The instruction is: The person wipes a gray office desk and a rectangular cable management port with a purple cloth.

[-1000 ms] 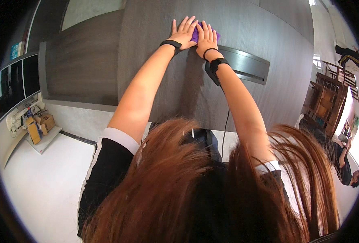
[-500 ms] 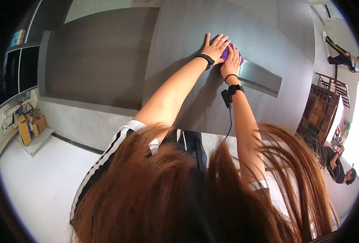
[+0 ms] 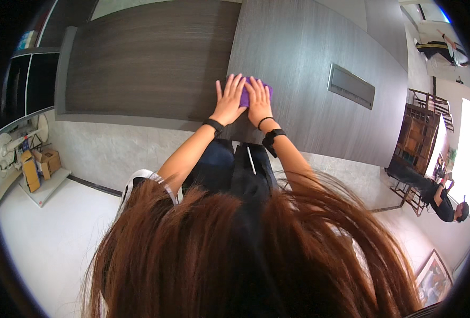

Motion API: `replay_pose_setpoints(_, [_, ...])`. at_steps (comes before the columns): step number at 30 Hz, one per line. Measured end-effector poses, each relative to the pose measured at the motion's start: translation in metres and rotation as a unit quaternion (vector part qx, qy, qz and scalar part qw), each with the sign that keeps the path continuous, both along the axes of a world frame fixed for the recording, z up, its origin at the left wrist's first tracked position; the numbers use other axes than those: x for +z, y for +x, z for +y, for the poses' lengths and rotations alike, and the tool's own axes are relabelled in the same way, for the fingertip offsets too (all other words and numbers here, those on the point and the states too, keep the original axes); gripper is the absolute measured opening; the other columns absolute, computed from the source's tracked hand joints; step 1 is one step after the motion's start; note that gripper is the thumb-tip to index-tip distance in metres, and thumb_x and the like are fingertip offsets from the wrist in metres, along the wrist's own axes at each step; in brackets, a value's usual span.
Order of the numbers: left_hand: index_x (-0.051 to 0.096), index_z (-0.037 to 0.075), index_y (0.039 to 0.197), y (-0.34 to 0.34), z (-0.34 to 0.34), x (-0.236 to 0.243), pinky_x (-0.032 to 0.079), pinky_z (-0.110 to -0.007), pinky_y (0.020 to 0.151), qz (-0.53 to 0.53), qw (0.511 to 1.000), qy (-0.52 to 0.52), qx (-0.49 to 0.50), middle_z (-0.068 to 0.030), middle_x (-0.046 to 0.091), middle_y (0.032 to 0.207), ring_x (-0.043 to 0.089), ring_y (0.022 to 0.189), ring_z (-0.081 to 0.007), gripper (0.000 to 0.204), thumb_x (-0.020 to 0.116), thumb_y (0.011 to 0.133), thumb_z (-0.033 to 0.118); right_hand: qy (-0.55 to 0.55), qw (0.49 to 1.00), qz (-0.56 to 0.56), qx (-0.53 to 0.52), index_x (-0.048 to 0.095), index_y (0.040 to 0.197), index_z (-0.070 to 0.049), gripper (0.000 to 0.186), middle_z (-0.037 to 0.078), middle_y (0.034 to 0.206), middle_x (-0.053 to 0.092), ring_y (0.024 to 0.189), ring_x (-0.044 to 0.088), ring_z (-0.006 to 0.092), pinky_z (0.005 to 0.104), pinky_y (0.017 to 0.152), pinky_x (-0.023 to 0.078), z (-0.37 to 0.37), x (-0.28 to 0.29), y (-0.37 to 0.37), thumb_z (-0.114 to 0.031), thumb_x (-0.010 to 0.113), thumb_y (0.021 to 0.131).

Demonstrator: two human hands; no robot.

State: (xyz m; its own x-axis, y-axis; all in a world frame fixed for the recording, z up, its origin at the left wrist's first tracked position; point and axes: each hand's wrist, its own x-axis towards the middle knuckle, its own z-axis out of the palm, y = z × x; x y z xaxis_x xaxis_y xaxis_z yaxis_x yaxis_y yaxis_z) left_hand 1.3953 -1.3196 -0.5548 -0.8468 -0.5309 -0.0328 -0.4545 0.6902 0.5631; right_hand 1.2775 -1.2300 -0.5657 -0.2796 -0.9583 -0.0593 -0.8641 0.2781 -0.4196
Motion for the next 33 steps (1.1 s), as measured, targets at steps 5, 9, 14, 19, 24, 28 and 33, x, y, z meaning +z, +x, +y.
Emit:
replay_pose_setpoints(5, [0.014,0.004,0.144,0.053,0.023,0.002,0.001,-0.061,0.108,-0.002,1.000,0.017,0.020,-0.0139,0.012,0.151,0.007,0.141,-0.0338,0.092,0.070,0.072,0.018,0.017,0.999,0.015,0.044,0.024,0.143,-0.011,0.070,0.010,0.151,0.018,0.140,0.015,0.0283,0.0443,0.114,0.010,0.017,0.005,0.046,-0.003,0.051,0.079])
replay_pose_setpoints(9, [0.018,0.004,0.143,0.077,0.048,-0.003,0.004,-0.061,0.108,-0.005,0.999,-0.004,0.050,-0.0143,0.015,0.150,0.010,0.140,-0.0340,0.093,0.072,0.069,0.021,0.030,0.998,0.002,0.062,0.025,0.143,-0.011,0.071,0.009,0.152,0.017,0.141,0.015,0.0279,0.0435,0.114,0.011,0.035,0.011,0.068,-0.002,0.053,0.078])
replay_pose_setpoints(14, [0.018,0.003,0.143,0.094,0.073,-0.007,0.004,-0.061,0.108,0.000,0.999,-0.017,0.045,-0.0148,0.015,0.150,0.010,0.140,-0.0345,0.096,0.074,0.067,0.022,0.021,0.998,0.001,0.062,0.026,0.142,-0.011,0.068,0.009,0.152,0.018,0.141,0.015,0.0274,0.0430,0.114,0.011,0.061,0.008,0.083,-0.002,0.050,0.079])
replay_pose_setpoints(19, [0.018,0.004,0.143,0.098,0.084,-0.006,0.004,-0.062,0.108,-0.020,0.998,-0.040,0.037,-0.0141,0.014,0.151,0.010,0.140,-0.0330,0.097,0.074,0.067,0.025,-0.029,0.999,-0.005,0.037,0.027,0.142,-0.012,0.067,0.008,0.150,0.021,0.140,0.018,0.0273,0.0433,0.114,0.013,0.074,0.003,0.093,-0.004,0.050,0.079])
replay_pose_setpoints(24, [0.015,0.004,0.144,0.096,0.082,-0.025,0.003,-0.065,0.106,-0.030,0.997,-0.063,0.033,-0.0138,0.011,0.152,0.007,0.141,-0.0344,0.097,0.071,0.069,0.030,-0.046,0.998,-0.014,0.051,0.026,0.142,-0.012,0.070,0.008,0.151,0.021,0.140,0.016,0.0283,0.0443,0.114,0.011,0.076,-0.007,0.089,-0.004,0.052,0.077])
replay_pose_setpoints(28, [0.007,0.008,0.146,0.096,0.063,-0.036,0.004,-0.067,0.105,-0.083,0.995,-0.062,0.003,-0.0113,0.005,0.153,0.004,0.141,-0.0346,0.099,0.068,0.073,0.036,0.035,0.995,0.044,0.086,0.020,0.144,-0.012,0.074,0.008,0.152,0.016,0.141,0.014,0.0273,0.0436,0.114,0.010,0.063,-0.005,0.082,-0.007,0.054,0.078])
replay_pose_setpoints(33, [0.006,0.009,0.146,0.094,0.062,-0.033,0.004,-0.067,0.105,-0.142,0.988,-0.053,0.007,-0.0091,0.001,0.154,-0.001,0.142,-0.0318,0.098,0.068,0.075,0.037,0.046,0.996,0.031,0.063,0.020,0.144,-0.013,0.076,0.008,0.152,0.017,0.141,0.014,0.0271,0.0438,0.114,0.011,0.063,-0.002,0.091,-0.006,0.057,0.078])
